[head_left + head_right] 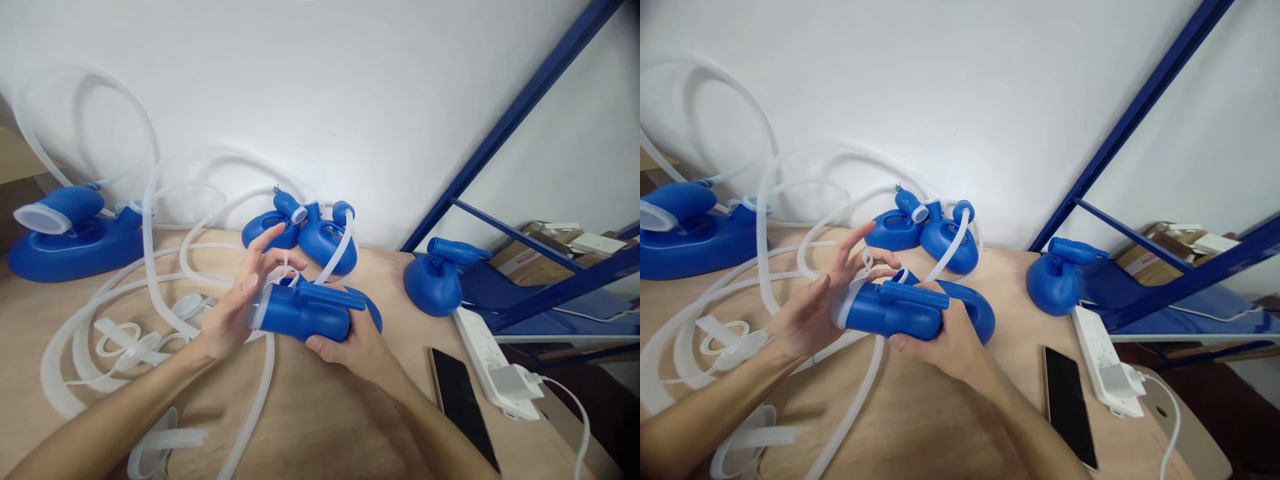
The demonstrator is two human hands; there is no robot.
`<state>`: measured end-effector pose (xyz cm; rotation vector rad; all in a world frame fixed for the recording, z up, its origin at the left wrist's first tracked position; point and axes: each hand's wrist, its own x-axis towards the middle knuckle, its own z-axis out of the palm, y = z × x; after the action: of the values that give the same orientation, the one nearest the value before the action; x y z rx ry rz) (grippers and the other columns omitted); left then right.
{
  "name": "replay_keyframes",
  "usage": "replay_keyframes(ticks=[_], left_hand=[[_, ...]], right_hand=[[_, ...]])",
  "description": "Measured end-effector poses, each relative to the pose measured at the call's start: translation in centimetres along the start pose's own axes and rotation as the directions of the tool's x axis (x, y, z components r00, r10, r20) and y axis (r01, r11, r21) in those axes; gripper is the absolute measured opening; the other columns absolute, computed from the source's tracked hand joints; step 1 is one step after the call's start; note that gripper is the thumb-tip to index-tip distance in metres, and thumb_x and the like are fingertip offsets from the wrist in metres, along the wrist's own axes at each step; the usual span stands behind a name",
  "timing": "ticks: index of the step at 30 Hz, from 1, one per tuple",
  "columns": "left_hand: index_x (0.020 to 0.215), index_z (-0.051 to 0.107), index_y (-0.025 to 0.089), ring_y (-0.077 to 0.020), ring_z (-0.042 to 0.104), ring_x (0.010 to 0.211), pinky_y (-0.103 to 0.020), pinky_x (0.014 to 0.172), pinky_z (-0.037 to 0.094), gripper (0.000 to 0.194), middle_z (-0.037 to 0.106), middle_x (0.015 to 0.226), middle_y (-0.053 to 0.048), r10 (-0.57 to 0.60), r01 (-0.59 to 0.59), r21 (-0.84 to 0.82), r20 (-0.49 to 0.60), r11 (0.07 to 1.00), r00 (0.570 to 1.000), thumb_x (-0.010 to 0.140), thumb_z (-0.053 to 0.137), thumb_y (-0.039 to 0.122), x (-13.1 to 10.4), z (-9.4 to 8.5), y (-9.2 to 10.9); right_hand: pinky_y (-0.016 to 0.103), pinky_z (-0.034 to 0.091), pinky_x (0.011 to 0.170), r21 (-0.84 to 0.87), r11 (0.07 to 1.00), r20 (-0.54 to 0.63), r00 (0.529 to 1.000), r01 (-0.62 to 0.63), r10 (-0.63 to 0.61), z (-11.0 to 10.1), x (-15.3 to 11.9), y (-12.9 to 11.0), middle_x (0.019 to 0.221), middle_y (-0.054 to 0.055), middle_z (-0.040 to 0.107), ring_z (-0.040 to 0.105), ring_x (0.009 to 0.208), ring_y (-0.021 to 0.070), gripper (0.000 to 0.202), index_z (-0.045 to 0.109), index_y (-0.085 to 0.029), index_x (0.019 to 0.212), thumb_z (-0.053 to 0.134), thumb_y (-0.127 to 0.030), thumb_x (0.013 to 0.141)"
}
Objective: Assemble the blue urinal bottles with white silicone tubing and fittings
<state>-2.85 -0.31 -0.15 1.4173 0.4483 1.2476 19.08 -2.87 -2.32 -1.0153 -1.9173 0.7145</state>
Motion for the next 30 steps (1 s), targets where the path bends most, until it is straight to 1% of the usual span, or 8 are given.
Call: replay_keyframes(ticks=[4,12,16,21,24,26,28,30], left_hand=[[0.167,0.033,0.032,-0.034,0.062,0.124,-0.05,0.106,0.053,0.087,0.063,0.142,-0.011,-0.014,0.009,0.102,0.048,0.995,0.999,0.094,0.051,0.076,-0.8,0.5,0.1],[0.161,0.048,0.04,-0.0353,0.061,0.128,-0.048,0.113,0.05,0.08,0.064,0.143,-0.005,-0.006,0.002,0.088,0.047,0.996,0.999,0.093,0.051,0.081,-2.3,1.4,-0.4],[0.148,0.064,0.036,-0.0295,0.068,0.12,-0.042,0.109,0.051,0.054,0.072,0.13,-0.004,0.057,-0.055,0.31,0.005,0.949,0.998,0.101,0.057,0.062,-1.7,1.1,-0.9],[0.143,0.07,0.025,-0.022,0.075,0.102,-0.034,0.098,0.057,0.045,0.08,0.114,-0.004,0.201,-0.09,0.649,-0.099,0.755,0.975,0.101,0.068,0.04,-0.2,0.4,0.0],[0.139,0.073,0.025,-0.0199,0.077,0.098,-0.031,0.095,0.059,0.04,0.083,0.111,-0.002,0.311,-0.198,0.724,-0.023,0.661,0.95,0.1,0.069,0.032,0.4,-0.1,0.4],[0.129,0.079,0.026,-0.02,0.077,0.103,-0.03,0.096,0.059,0.031,0.083,0.118,-0.003,0.343,-0.233,0.753,0.01,0.616,0.939,0.1,0.07,0.03,0.4,-0.2,0.5],[0.117,0.083,0.024,-0.019,0.078,0.099,-0.029,0.092,0.06,0.022,0.084,0.113,-0.004,0.361,-0.257,0.764,0.034,0.592,0.932,0.098,0.073,0.027,0.3,-0.1,0.7],[0.11,0.084,0.022,-0.0169,0.077,0.088,-0.027,0.083,0.06,0.018,0.083,0.1,-0.004,0.381,-0.292,0.762,0.064,0.579,0.922,0.094,0.077,0.024,0.1,0.3,0.8]], right_hand=[[0.042,0.063,0.09,0.002,0.998,0.028,0.998,-0.06,0.059,-0.3,-0.3,-0.7,0.117,0.005,0.079,0.077,0.105,0.0305,0.057,0.068,-0.029,0.127,0.085,-0.049,0.076],[0.045,0.061,0.088,-0.092,0.995,0.004,1.0,-0.03,0.03,-0.5,-1.0,-1.4,0.11,0.007,0.081,0.078,0.092,0.0295,0.068,0.066,-0.026,0.128,0.089,-0.048,0.068],[0.046,0.058,0.102,0.136,0.985,0.082,0.992,-0.106,0.095,-0.2,-0.5,0.5,0.131,0.007,0.075,0.072,0.119,0.0313,0.059,0.068,-0.029,0.131,0.081,-0.059,0.082],[0.054,0.05,0.116,0.23,0.96,0.123,0.983,-0.16,0.135,0.9,0.1,3.5,0.15,0.013,0.062,0.06,0.139,0.0334,0.086,0.044,-0.029,0.159,0.074,-0.069,0.089],[0.056,0.052,0.113,0.136,0.99,-0.087,0.994,-0.047,0.059,0.7,0.3,3.5,0.154,0.015,0.056,0.061,0.137,0.0324,0.099,0.022,-0.032,0.167,0.076,-0.063,0.09],[0.058,0.051,0.115,-0.033,0.995,-0.193,0.976,0.097,-0.101,0.1,0.3,2.5,0.154,0.014,0.055,0.058,0.139,0.0325,0.089,0.029,-0.034,0.163,0.077,-0.056,0.092],[0.057,0.048,0.117,-0.185,0.961,-0.159,0.959,0.204,-0.234,-0.6,0.4,1.2,0.151,0.012,0.058,0.056,0.141,0.032,0.066,0.044,-0.034,0.154,0.074,-0.048,0.097],[0.053,0.051,0.114,-0.232,0.943,-0.097,0.958,0.241,-0.269,-0.8,0.5,0.1,0.145,0.01,0.063,0.06,0.134,0.0293,0.05,0.05,-0.033,0.149,0.068,-0.042,0.103]])
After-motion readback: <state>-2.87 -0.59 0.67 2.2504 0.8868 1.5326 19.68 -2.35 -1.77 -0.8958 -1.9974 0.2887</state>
